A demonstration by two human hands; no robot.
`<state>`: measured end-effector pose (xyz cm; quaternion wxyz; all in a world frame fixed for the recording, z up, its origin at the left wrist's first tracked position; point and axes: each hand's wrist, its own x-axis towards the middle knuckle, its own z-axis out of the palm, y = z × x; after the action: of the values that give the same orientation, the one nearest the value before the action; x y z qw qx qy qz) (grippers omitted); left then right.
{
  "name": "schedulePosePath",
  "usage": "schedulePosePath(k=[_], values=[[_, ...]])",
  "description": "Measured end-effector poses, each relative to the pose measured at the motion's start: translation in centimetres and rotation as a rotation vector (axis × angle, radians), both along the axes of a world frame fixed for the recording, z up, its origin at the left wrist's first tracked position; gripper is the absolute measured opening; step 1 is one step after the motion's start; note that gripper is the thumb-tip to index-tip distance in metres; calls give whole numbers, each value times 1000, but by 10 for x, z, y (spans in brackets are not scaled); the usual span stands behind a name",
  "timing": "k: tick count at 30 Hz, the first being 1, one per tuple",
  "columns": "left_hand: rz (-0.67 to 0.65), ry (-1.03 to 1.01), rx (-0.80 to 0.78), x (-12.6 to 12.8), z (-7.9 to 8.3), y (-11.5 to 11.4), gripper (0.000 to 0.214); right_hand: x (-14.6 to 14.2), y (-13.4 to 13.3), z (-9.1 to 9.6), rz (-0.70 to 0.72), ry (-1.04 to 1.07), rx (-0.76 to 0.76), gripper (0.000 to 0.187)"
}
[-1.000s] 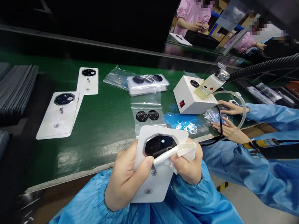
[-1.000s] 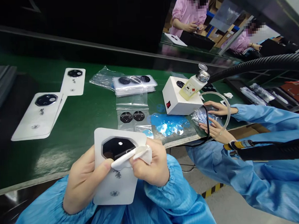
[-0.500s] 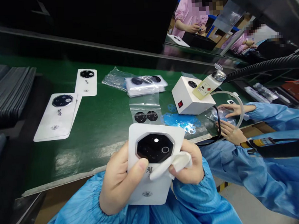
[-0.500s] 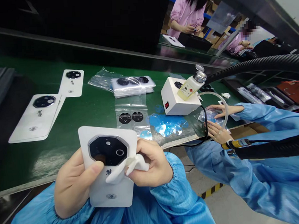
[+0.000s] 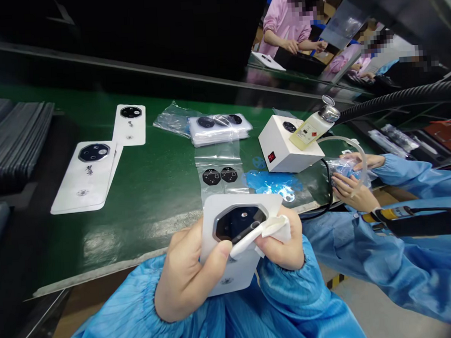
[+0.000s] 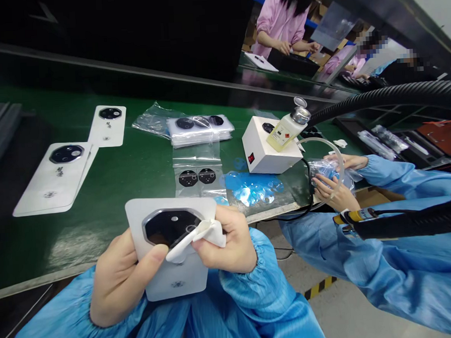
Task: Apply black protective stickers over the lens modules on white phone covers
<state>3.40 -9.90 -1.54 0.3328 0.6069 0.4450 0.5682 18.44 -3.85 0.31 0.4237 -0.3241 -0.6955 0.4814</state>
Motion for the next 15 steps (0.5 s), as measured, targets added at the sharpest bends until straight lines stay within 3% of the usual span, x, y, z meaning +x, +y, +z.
schedulePosePath(k=[7, 15], values=[[-1, 77, 20, -1, -1, 2, 9, 5, 0, -13, -25, 24, -29, 11], [22, 64, 8, 4, -9, -3, 11, 5, -6, -29, -52, 107, -25, 27]])
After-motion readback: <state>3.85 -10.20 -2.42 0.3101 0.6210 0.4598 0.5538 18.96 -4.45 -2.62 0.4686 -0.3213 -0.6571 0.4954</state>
